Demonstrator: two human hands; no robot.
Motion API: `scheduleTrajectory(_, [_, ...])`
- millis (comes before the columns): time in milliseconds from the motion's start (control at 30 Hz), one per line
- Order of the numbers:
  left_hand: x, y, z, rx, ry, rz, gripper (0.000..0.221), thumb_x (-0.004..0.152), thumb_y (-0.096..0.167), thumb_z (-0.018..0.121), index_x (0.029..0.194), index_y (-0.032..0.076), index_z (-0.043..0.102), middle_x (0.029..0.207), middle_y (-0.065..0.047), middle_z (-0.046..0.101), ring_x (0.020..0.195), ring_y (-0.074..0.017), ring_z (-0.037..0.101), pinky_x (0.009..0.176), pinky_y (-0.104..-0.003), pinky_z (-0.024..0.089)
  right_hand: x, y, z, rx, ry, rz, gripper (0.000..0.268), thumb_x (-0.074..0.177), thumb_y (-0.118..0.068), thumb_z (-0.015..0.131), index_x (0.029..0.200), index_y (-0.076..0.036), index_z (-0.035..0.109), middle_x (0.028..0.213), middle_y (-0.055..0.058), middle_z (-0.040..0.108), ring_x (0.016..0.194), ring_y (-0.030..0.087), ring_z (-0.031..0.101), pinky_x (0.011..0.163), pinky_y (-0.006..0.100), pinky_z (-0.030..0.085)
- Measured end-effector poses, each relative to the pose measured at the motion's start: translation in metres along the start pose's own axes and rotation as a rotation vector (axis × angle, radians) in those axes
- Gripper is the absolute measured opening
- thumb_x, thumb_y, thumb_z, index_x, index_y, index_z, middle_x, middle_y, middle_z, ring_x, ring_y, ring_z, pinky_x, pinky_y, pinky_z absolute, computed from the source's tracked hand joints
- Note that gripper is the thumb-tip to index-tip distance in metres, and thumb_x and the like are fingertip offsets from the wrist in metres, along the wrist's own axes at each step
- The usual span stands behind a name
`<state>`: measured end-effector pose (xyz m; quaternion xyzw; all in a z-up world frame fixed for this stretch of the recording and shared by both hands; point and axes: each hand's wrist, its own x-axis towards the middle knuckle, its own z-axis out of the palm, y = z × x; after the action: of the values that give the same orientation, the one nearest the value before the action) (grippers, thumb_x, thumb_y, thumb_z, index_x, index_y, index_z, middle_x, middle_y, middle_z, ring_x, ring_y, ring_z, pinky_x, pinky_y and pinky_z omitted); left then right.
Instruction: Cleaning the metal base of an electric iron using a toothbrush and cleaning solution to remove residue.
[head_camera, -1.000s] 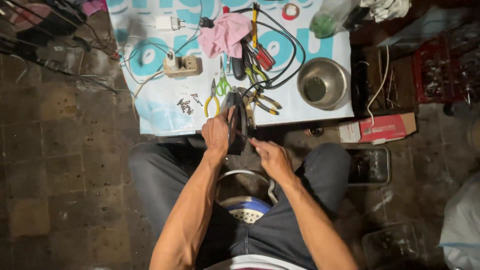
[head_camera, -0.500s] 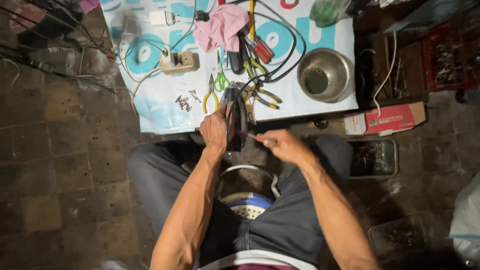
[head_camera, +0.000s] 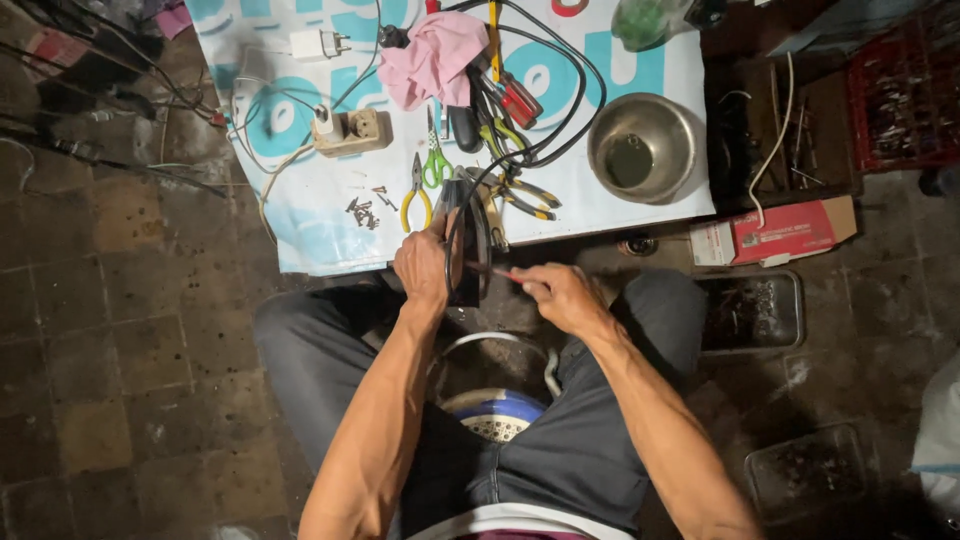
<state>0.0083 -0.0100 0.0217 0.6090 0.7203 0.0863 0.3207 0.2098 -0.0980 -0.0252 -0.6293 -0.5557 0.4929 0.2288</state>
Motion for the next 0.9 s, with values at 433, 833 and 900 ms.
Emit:
scheduleTrajectory(433, [0.003, -0.007, 0.005, 0.005, -0.014, -0.008, 0.059, 0.101, 0.061, 0.034, 0.120, 0.019, 0.072, 0.087, -0.030, 0.069, 0.099, -0.0497, 0.067, 0.093, -0.057, 0.050, 0.004, 0.045, 0.054, 0.220, 0.313, 0.024, 0.029, 0.091, -0.012, 0.067, 0.117, -0.020, 0.077, 0.107, 0.012, 0.076, 0.090, 0.025, 0.073, 0.081, 0.038, 0.058])
scheduleTrajectory(833, [0.002, -0.014, 0.016, -0.193, 0.047, 0.045, 0.059, 0.100, 0.060, 0.037, 0.122, 0.017, 0.071, 0.087, -0.027, 0.072, 0.098, -0.0475, 0.069, 0.090, -0.056, 0.052, 0.055, -0.055, -0.036, -0.471, 0.133, 0.121, 0.029, 0.093, -0.037, 0.060, 0.120, -0.042, 0.072, 0.113, -0.004, 0.075, 0.113, 0.030, 0.066, 0.100, 0.047, 0.050])
scheduleTrajectory(900, [0.005, -0.018, 0.023, -0.234, 0.070, 0.042, 0.058, 0.100, 0.058, 0.039, 0.122, 0.016, 0.071, 0.086, -0.026, 0.072, 0.097, -0.0466, 0.069, 0.088, -0.055, 0.052, 0.046, -0.033, -0.032, -0.387, 0.148, 0.115, 0.029, 0.094, -0.032, 0.062, 0.119, -0.037, 0.074, 0.099, 0.001, 0.076, 0.102, 0.027, 0.069, 0.093, 0.044, 0.052])
